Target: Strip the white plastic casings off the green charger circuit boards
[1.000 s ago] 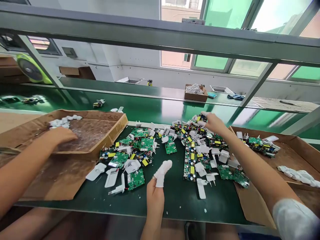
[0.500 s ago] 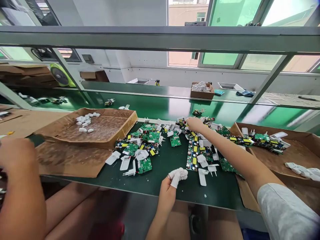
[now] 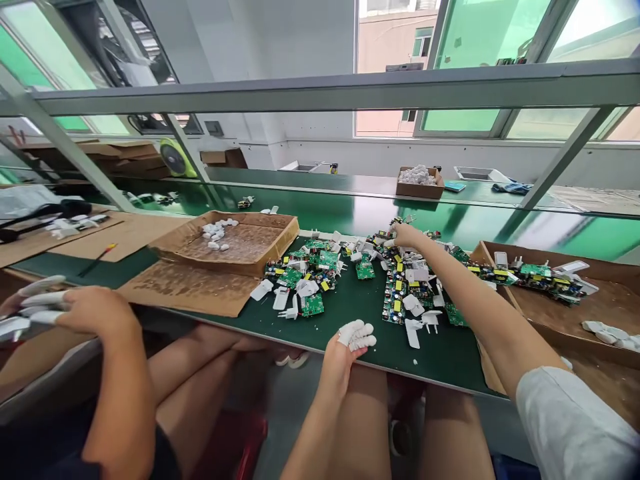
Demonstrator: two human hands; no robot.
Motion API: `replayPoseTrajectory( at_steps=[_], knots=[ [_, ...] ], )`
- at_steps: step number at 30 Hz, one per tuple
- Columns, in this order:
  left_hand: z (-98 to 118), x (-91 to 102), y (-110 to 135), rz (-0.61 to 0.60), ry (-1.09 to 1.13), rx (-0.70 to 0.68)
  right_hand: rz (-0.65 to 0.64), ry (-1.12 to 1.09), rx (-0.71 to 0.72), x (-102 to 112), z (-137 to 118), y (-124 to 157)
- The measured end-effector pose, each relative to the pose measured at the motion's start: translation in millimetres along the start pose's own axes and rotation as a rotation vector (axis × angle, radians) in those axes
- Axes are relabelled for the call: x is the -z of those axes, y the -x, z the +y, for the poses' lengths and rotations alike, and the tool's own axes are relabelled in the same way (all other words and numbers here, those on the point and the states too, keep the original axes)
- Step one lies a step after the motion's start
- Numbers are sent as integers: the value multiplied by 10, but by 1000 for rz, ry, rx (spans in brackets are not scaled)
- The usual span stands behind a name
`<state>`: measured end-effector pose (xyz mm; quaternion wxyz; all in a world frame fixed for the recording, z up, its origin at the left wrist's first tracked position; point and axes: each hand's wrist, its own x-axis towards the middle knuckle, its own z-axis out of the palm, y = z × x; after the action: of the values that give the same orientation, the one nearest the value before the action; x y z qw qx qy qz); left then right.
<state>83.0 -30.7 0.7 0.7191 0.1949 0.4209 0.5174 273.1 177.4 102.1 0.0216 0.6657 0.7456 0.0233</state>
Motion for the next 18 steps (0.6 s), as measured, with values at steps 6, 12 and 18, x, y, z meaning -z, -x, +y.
replayPoseTrajectory(
  at_steps=[6,12,18],
  knots=[
    [73,-180,-130,-134,75,154,126,108,77,96,45,559],
    [209,-621,-236,-276,236,222,318,303,459,-145,-161,1283],
    [158,-927,-409,-132,206,44,377,254,581,-283,-82,1660]
  ],
)
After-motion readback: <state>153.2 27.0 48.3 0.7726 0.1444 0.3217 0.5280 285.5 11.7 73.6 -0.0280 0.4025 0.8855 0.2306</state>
